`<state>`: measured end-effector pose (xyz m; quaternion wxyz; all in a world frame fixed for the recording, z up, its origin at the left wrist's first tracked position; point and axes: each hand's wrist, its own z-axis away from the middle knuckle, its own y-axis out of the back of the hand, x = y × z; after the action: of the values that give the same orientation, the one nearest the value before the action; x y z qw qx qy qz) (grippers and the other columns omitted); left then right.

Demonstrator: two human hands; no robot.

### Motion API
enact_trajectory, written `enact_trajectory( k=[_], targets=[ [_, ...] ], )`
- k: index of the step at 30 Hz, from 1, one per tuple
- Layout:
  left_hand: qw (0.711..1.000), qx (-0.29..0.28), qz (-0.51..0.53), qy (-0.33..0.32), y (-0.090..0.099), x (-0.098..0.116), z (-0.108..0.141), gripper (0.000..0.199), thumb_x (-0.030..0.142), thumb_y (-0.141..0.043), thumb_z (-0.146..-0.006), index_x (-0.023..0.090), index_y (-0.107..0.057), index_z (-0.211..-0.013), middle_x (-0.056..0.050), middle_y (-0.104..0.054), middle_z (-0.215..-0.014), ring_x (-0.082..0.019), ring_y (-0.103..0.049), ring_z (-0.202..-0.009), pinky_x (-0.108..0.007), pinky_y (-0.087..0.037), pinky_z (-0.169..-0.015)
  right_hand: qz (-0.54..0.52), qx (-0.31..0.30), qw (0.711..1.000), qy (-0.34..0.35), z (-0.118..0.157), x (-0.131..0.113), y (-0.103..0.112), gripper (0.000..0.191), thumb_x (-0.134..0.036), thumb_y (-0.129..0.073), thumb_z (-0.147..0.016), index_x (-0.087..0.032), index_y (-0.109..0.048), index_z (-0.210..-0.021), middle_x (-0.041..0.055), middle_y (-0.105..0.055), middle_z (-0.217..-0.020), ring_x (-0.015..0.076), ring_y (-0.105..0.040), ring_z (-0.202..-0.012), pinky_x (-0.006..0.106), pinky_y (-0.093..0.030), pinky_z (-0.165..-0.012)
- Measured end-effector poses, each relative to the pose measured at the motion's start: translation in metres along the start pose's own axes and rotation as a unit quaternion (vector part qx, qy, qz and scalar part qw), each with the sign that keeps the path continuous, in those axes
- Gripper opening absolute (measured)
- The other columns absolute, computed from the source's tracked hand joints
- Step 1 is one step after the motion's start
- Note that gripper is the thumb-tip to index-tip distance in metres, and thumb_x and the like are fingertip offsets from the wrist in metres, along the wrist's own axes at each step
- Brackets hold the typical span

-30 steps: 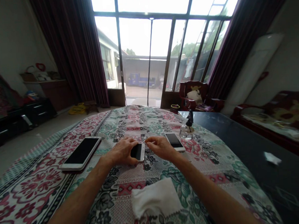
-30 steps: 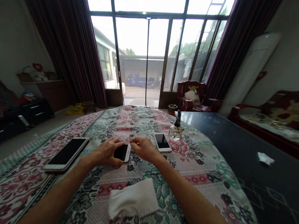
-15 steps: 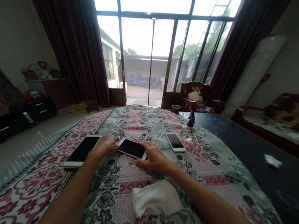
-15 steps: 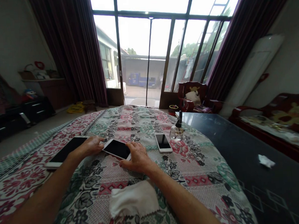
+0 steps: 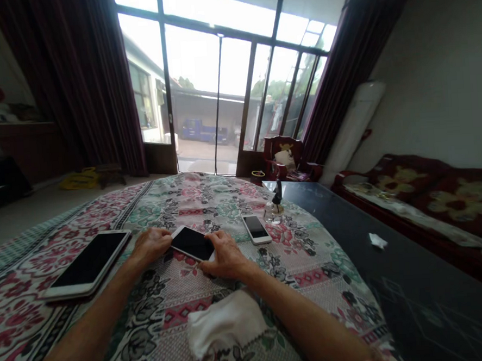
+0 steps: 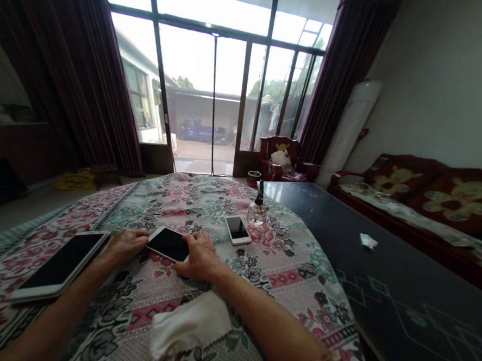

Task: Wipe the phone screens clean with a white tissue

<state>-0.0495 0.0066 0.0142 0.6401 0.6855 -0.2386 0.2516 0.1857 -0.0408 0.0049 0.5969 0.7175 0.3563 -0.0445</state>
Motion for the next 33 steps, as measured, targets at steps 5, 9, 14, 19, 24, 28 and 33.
enact_trajectory(
  k=[5,9,14,19,24,28,33],
  targets=[
    [0.981,0.006,0.191,0.039,-0.020,0.021,0.010,0.026,0.027,-0.058,-0.064,0.019,-0.073,-0.083,-0.003,-0.070,-0.066,-0.023,-0.067,-0.068,-0.028,-0.048,-0.054,-0.004,0.037,0.998,-0.055,0.011,0.009,0.011,0.063,-0.034,-0.075,-0.061,-0.016,-0.060,-0.120,0.0138,-0.059,-0.117,0.0272,-0.054,-0.111,0.041,-0.045,-0.097],
    [0.926,-0.031,0.377,0.000,-0.040,0.050,0.014,0.045,0.028,-0.068,-0.060,0.015,-0.070,-0.104,-0.007,-0.073,-0.090,-0.021,-0.068,-0.083,-0.030,-0.054,-0.071,0.009,0.086,0.992,-0.096,0.020,0.021,0.034,0.060,-0.033,-0.073,-0.062,-0.017,-0.061,-0.118,0.0129,-0.062,-0.112,0.0275,-0.057,-0.108,0.042,-0.045,-0.096],
    [0.875,-0.114,0.468,-0.039,-0.076,0.098,-0.001,0.058,0.025,-0.070,-0.061,0.012,-0.066,-0.118,-0.008,-0.072,-0.096,-0.018,-0.065,-0.090,-0.030,-0.050,-0.082,0.057,0.142,0.976,-0.157,0.026,0.047,0.065,0.056,-0.032,-0.071,-0.065,-0.015,-0.061,-0.118,0.0138,-0.063,-0.113,0.0283,-0.057,-0.109,0.040,-0.043,-0.097],
    [0.854,-0.156,0.497,0.008,-0.115,0.138,-0.026,0.054,0.017,-0.066,-0.062,0.013,-0.065,-0.116,-0.008,-0.069,-0.097,-0.017,-0.064,-0.090,-0.026,-0.049,-0.078,0.119,0.184,0.951,-0.216,0.030,0.071,0.076,0.056,-0.035,-0.069,-0.068,-0.012,-0.062,-0.118,0.0168,-0.063,-0.112,0.0309,-0.055,-0.110,0.040,-0.041,-0.099],
    [0.866,-0.157,0.474,0.020,-0.141,0.148,-0.041,0.053,0.011,-0.062,-0.060,0.015,-0.067,-0.113,-0.007,-0.068,-0.099,-0.016,-0.063,-0.090,-0.023,-0.048,-0.076,0.136,0.199,0.939,-0.244,0.033,0.082,0.067,0.055,-0.041,-0.071,-0.067,-0.014,-0.064,-0.115,0.0173,-0.063,-0.109,0.0345,-0.055,-0.109,0.042,-0.041,-0.097],
    [0.872,-0.164,0.462,0.009,-0.151,0.146,-0.047,0.064,0.009,-0.061,-0.059,0.014,-0.062,-0.123,-0.004,-0.068,-0.085,-0.015,-0.063,-0.078,-0.023,-0.047,-0.067,0.135,0.206,0.938,-0.244,0.033,0.083,0.060,0.056,-0.043,-0.069,-0.069,-0.013,-0.063,-0.116,0.0195,-0.061,-0.111,0.0360,-0.053,-0.110,0.044,-0.040,-0.098],
    [0.878,-0.174,0.446,-0.015,-0.151,0.145,-0.047,0.075,0.009,-0.058,-0.060,0.011,-0.054,-0.134,0.000,-0.066,-0.074,-0.011,-0.053,-0.059,-0.021,-0.039,-0.053,0.123,0.187,0.943,-0.245,0.034,0.082,0.057,0.063,-0.046,-0.069,-0.069,-0.012,-0.059,-0.122,0.0203,-0.058,-0.117,0.0366,-0.051,-0.115,0.045,-0.038,-0.099]
  ],
)
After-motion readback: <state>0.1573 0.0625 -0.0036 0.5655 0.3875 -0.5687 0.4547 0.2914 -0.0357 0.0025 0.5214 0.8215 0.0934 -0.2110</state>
